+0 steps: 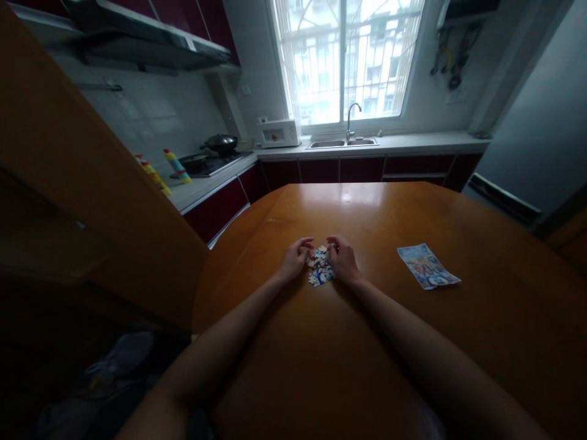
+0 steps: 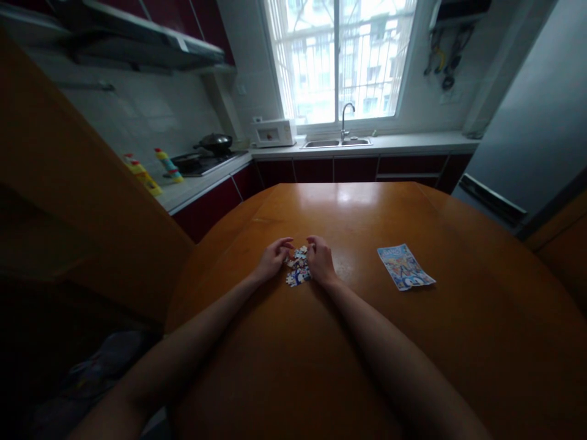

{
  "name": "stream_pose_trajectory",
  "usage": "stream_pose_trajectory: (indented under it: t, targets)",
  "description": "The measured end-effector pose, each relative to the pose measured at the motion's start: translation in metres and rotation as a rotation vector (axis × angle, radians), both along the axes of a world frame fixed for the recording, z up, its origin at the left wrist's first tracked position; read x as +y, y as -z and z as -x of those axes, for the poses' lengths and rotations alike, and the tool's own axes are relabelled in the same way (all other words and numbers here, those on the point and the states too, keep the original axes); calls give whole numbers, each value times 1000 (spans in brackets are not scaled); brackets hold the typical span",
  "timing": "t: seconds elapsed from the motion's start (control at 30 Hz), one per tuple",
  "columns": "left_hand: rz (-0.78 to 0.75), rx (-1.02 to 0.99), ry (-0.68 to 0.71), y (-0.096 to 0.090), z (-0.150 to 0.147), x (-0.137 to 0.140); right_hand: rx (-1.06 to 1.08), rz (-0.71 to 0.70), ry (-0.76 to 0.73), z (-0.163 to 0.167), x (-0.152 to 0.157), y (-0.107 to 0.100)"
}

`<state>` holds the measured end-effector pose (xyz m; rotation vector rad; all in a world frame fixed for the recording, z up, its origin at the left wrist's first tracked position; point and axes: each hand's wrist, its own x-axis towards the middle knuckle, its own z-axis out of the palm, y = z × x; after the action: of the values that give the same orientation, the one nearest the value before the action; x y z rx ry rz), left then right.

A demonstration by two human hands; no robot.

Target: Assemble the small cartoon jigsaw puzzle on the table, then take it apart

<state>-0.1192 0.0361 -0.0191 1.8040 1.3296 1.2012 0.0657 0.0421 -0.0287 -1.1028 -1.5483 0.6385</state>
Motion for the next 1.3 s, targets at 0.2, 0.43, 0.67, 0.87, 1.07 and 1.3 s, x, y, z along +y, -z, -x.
stream_pose_trajectory:
  t: [0.2,0.43,0.67,0.87,1.07,1.3]
  targets:
    - [25,-57,48,-1,3,0,137,43,-1,-3,8,3]
    - [20,-34,11,2,5,2,148,74,16,-8,14,8]
    - [-39,106,-13,3,4,1,45,38,-64,-7,13,2]
    - [-79,309,38,-3,8,-2,-326,-53,-159,-3,3,-3]
    - [-49,380,30,-3,10,-2,-610,-45,-155,-4,-3,-9]
    - [-33,309,14,-2,9,-2,-465,11,-110,-5,-2,-8]
